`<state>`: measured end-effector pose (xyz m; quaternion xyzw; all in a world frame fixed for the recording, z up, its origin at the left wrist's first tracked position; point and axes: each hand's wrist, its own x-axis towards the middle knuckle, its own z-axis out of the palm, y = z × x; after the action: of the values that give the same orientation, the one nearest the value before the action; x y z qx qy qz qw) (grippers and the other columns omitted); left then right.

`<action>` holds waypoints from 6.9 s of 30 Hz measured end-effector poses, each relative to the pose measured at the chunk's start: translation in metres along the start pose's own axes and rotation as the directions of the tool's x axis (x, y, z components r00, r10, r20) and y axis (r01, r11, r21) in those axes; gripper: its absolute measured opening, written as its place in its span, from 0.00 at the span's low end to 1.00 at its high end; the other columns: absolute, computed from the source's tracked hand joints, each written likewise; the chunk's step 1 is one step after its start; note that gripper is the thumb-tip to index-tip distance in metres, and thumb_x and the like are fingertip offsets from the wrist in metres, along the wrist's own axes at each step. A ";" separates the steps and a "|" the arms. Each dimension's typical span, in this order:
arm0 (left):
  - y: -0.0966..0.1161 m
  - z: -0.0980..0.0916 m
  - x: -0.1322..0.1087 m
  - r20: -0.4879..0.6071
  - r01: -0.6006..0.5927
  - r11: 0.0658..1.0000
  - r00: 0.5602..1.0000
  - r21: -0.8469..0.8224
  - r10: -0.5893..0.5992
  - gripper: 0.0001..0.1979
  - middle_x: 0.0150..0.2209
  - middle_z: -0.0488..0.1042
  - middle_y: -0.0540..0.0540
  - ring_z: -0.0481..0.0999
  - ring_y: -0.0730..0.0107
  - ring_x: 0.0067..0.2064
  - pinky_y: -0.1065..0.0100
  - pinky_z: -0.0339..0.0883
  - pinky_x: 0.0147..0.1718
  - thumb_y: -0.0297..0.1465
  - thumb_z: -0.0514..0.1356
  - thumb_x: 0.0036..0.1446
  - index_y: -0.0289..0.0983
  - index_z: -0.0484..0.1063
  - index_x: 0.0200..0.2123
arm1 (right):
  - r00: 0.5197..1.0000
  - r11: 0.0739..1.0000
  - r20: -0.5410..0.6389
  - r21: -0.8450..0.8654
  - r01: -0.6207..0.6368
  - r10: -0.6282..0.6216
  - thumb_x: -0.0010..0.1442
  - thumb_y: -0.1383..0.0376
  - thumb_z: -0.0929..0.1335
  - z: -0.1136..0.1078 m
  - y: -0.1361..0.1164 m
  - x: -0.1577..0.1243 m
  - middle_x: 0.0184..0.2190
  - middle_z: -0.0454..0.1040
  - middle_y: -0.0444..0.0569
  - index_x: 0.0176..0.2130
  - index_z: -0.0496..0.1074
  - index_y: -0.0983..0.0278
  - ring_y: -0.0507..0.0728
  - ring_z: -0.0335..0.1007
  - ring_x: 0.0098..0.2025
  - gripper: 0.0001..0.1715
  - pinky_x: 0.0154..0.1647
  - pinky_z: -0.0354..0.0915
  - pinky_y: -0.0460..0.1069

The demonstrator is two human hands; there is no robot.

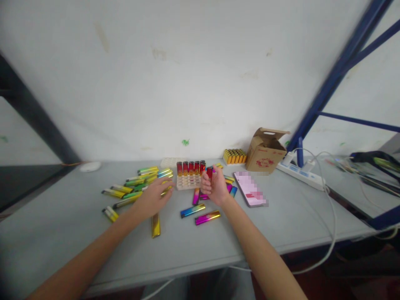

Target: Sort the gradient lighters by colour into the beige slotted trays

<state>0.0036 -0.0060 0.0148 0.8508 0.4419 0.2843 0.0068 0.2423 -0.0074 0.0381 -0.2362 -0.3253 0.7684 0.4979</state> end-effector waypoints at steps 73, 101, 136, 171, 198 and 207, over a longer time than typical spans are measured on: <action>-0.001 0.002 -0.001 -0.005 -0.023 0.999 1.000 0.045 0.023 0.13 0.48 0.74 0.38 0.72 0.54 0.51 0.50 0.67 0.53 0.29 0.51 0.62 0.36 0.76 0.42 | 0.988 0.997 -0.146 -0.065 -0.050 0.040 0.59 0.50 0.61 0.004 0.006 0.003 0.12 0.46 0.34 0.19 0.53 0.62 0.45 0.32 0.14 0.25 0.12 0.36 0.41; 0.001 0.010 -0.011 0.102 -0.087 0.981 0.992 0.174 0.070 0.20 0.59 0.65 0.35 0.57 0.44 0.64 0.36 0.50 0.60 0.38 0.56 0.62 0.41 0.69 0.56 | 0.698 0.005 0.286 -0.924 0.383 -0.657 0.61 0.60 0.66 -0.015 0.009 0.004 0.43 0.76 0.53 0.45 0.74 0.60 0.61 0.71 0.45 0.13 0.49 0.65 0.57; 0.004 0.013 -0.012 0.102 -0.096 0.990 0.991 0.099 0.086 0.20 0.57 0.66 0.35 0.61 0.48 0.61 0.43 0.55 0.59 0.35 0.56 0.61 0.36 0.66 0.55 | 0.488 -0.423 0.451 -0.889 0.173 -0.748 0.60 0.65 0.65 -0.029 0.017 0.023 0.49 0.70 0.56 0.44 0.76 0.60 0.62 0.67 0.50 0.13 0.53 0.64 0.59; -0.008 0.002 0.004 -0.129 -0.044 0.998 0.990 0.039 0.049 0.12 0.42 0.77 0.42 0.75 0.59 0.45 0.55 0.68 0.49 0.29 0.52 0.63 0.35 0.76 0.36 | 0.484 -0.134 0.193 -0.979 0.153 -0.854 0.64 0.55 0.62 -0.054 -0.027 0.005 0.24 0.74 0.49 0.25 0.73 0.65 0.55 0.68 0.27 0.24 0.31 0.62 0.49; -0.001 0.010 -0.002 -0.097 -0.099 0.995 0.990 0.006 0.099 0.10 0.46 0.74 0.40 0.72 0.56 0.50 0.49 0.66 0.52 0.32 0.55 0.62 0.36 0.75 0.42 | 0.981 -0.318 0.062 -0.948 0.000 -0.184 0.54 0.63 0.70 -0.066 -0.030 0.000 0.34 0.79 0.48 0.35 0.79 0.63 0.57 0.73 0.35 0.08 0.37 0.64 0.48; -0.002 0.012 -0.003 -0.093 -0.087 0.996 0.992 -0.008 0.086 0.10 0.47 0.74 0.40 0.72 0.55 0.50 0.49 0.66 0.53 0.32 0.55 0.61 0.37 0.75 0.42 | 0.980 -0.409 0.009 -0.910 -0.074 -0.197 0.57 0.58 0.69 -0.063 -0.033 -0.003 0.38 0.80 0.49 0.37 0.79 0.60 0.58 0.74 0.39 0.12 0.37 0.63 0.48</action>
<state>0.0071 -0.0041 0.0031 0.8550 0.4028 0.3261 -0.0210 0.3068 0.0165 0.0197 -0.5874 -0.7916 0.0932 0.1399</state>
